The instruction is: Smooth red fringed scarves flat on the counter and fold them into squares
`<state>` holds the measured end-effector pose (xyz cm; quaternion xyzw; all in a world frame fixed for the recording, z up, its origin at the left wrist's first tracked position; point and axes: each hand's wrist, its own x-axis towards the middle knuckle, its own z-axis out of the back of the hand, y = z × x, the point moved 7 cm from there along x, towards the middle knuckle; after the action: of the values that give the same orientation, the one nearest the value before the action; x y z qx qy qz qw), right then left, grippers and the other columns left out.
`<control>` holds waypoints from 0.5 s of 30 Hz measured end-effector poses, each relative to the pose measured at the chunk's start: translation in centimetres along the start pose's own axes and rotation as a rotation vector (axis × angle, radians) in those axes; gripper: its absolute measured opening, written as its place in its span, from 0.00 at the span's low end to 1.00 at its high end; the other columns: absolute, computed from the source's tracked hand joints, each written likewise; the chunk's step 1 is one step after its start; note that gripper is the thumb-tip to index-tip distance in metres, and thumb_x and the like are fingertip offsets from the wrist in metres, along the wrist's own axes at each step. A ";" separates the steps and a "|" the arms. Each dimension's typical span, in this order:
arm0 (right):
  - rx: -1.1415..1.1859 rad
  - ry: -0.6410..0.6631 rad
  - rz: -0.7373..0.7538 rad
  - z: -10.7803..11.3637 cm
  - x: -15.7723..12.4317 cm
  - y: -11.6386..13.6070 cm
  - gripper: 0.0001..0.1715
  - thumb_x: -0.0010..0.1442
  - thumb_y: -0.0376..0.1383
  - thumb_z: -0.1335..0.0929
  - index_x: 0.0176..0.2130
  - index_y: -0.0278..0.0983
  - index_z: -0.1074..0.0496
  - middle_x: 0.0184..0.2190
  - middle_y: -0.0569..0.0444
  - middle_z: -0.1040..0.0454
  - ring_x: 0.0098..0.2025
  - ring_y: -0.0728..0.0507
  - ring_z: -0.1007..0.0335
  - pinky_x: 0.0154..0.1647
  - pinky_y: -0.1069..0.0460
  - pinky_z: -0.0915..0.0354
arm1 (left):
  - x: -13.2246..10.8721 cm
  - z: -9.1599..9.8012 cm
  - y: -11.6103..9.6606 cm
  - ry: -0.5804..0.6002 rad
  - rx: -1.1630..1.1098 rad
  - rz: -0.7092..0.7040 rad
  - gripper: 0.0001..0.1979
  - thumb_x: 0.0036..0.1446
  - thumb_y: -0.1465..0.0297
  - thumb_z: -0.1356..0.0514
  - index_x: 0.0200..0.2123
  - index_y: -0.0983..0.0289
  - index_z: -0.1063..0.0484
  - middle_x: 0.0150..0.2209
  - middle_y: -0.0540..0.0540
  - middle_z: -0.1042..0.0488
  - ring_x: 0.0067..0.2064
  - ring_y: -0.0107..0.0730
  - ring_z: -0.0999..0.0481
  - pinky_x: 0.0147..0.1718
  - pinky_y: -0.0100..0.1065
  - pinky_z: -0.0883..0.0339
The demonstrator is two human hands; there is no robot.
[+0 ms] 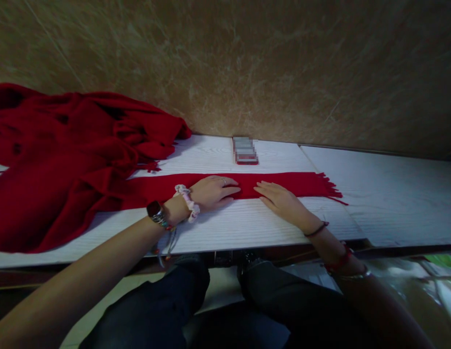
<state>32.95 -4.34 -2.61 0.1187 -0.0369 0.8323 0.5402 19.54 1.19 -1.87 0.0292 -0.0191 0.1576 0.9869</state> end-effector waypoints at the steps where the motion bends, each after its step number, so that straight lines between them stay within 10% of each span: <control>1: -0.025 0.004 0.018 -0.1 0.0 0.0 0.22 0.61 0.32 0.44 0.53 0.32 0.37 0.55 0.46 0.37 0.58 0.45 0.46 0.58 0.46 0.47 | -0.1 0.2 0.0 -0.002 0.013 -0.006 0.18 0.61 0.67 0.53 0.52 0.63 0.37 0.54 0.56 0.37 0.52 0.36 0.35 0.48 0.36 0.40; 6: -0.117 -0.004 0.060 -0.5 -0.3 -0.2 0.24 0.59 0.25 0.45 0.53 0.30 0.37 0.54 0.46 0.36 0.58 0.45 0.46 0.58 0.46 0.45 | -0.7 0.2 0.7 0.064 0.024 0.020 0.19 0.59 0.74 0.54 0.52 0.62 0.37 0.53 0.55 0.35 0.49 0.35 0.32 0.44 0.34 0.36; 15: -0.161 -0.009 0.078 -0.3 -0.4 0.4 0.24 0.59 0.24 0.45 0.53 0.29 0.37 0.54 0.44 0.36 0.58 0.44 0.45 0.57 0.45 0.44 | -1.0 -1.2 1.2 0.128 -0.160 0.016 0.33 0.50 0.84 0.57 0.60 0.63 0.53 0.62 0.52 0.53 0.63 0.31 0.56 0.57 0.37 0.54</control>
<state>32.66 -4.82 -2.95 0.0770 -0.1105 0.8465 0.5151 18.30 2.12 -3.10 -0.0598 0.0315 0.1652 0.9839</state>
